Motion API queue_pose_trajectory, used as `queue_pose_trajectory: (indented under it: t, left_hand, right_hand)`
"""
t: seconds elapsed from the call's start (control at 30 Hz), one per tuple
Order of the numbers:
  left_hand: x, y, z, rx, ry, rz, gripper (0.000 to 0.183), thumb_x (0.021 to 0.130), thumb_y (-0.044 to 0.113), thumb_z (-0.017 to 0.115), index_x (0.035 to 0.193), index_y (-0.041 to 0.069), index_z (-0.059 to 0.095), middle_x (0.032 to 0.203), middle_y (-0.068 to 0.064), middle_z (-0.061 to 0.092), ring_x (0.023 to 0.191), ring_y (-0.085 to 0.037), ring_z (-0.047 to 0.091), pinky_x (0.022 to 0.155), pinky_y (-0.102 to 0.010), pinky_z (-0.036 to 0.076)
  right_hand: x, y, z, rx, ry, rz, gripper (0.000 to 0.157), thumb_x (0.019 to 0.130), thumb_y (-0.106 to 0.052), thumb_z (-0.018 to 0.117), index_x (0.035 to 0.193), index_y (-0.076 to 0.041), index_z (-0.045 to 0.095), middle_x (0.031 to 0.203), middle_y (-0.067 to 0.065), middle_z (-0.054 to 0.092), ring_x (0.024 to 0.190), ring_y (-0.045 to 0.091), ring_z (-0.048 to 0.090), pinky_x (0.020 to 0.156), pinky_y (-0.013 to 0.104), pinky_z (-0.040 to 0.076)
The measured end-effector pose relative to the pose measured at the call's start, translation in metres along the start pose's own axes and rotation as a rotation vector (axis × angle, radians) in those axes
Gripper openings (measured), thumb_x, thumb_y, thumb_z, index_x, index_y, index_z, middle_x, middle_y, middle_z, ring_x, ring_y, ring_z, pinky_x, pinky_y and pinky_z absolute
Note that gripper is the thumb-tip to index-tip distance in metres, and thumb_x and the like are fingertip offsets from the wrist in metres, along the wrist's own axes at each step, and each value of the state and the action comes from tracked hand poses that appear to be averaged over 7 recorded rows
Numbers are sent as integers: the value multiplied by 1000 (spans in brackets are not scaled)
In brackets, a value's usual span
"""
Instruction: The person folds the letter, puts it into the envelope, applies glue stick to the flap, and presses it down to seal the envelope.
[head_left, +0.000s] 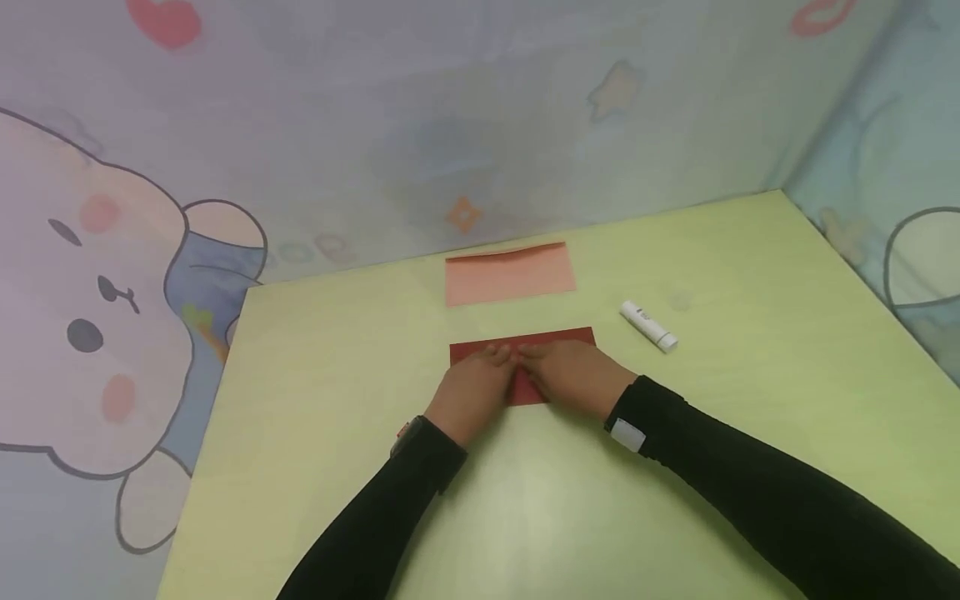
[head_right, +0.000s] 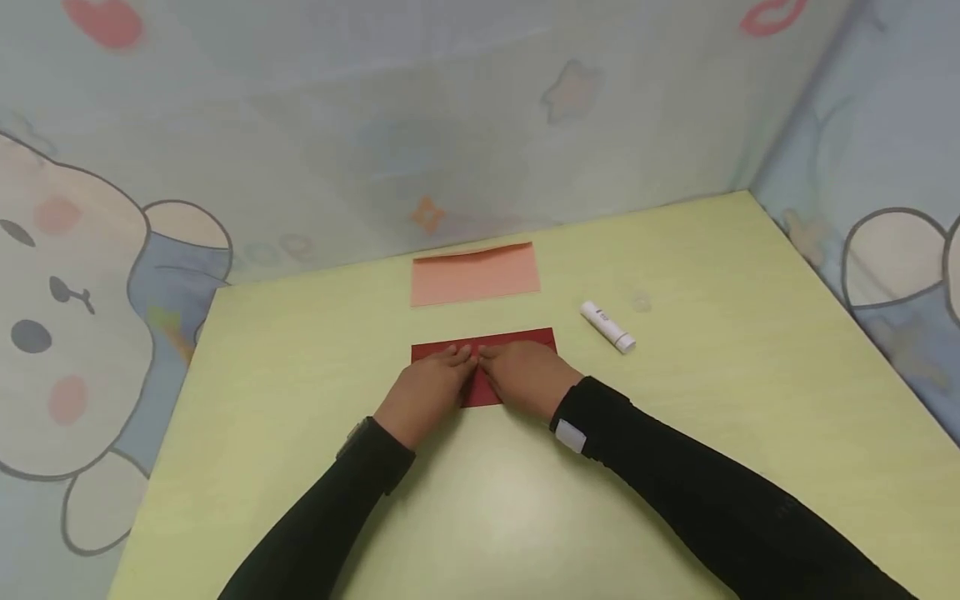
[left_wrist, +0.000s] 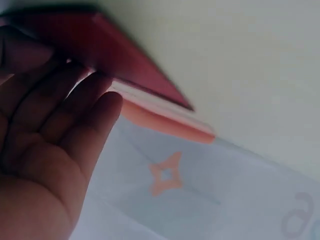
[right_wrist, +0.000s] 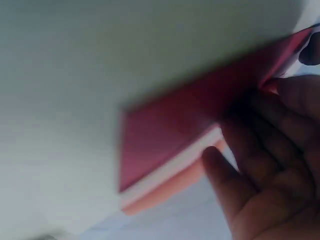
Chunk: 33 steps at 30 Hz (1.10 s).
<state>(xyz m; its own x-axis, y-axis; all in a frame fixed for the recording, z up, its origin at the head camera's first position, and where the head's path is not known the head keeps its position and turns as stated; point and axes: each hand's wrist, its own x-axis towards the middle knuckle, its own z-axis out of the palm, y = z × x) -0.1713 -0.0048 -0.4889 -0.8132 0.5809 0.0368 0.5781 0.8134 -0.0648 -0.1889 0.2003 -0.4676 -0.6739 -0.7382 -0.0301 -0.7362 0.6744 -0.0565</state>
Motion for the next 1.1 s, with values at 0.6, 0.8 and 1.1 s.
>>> queue_pose_trajectory:
  t: [0.6, 0.8, 1.1]
  left_hand:
    - [16, -13, 60, -49, 78, -34, 30, 110, 8, 70, 139, 12, 79, 133, -3, 81, 115, -22, 81, 93, -42, 70]
    - [25, -16, 64, -121, -31, -83, 36, 112, 8, 68, 147, 11, 75, 152, -5, 76, 137, -24, 77, 106, -42, 68]
    - [43, -31, 103, -132, -9, -107, 40, 112, 11, 66, 151, 13, 73, 157, -5, 74, 140, -24, 76, 107, -40, 68]
  right_hand:
    - [14, 13, 24, 36, 29, -8, 32, 110, -11, 70, 141, -4, 77, 144, 11, 80, 134, 27, 78, 105, 41, 68]
    - [21, 12, 17, 86, -15, 23, 35, 109, -6, 66, 143, -4, 76, 146, 13, 79, 118, 31, 83, 101, 42, 69]
    - [31, 25, 26, 39, -33, 5, 41, 111, -5, 65, 150, -2, 72, 149, 13, 78, 125, 33, 81, 107, 43, 67]
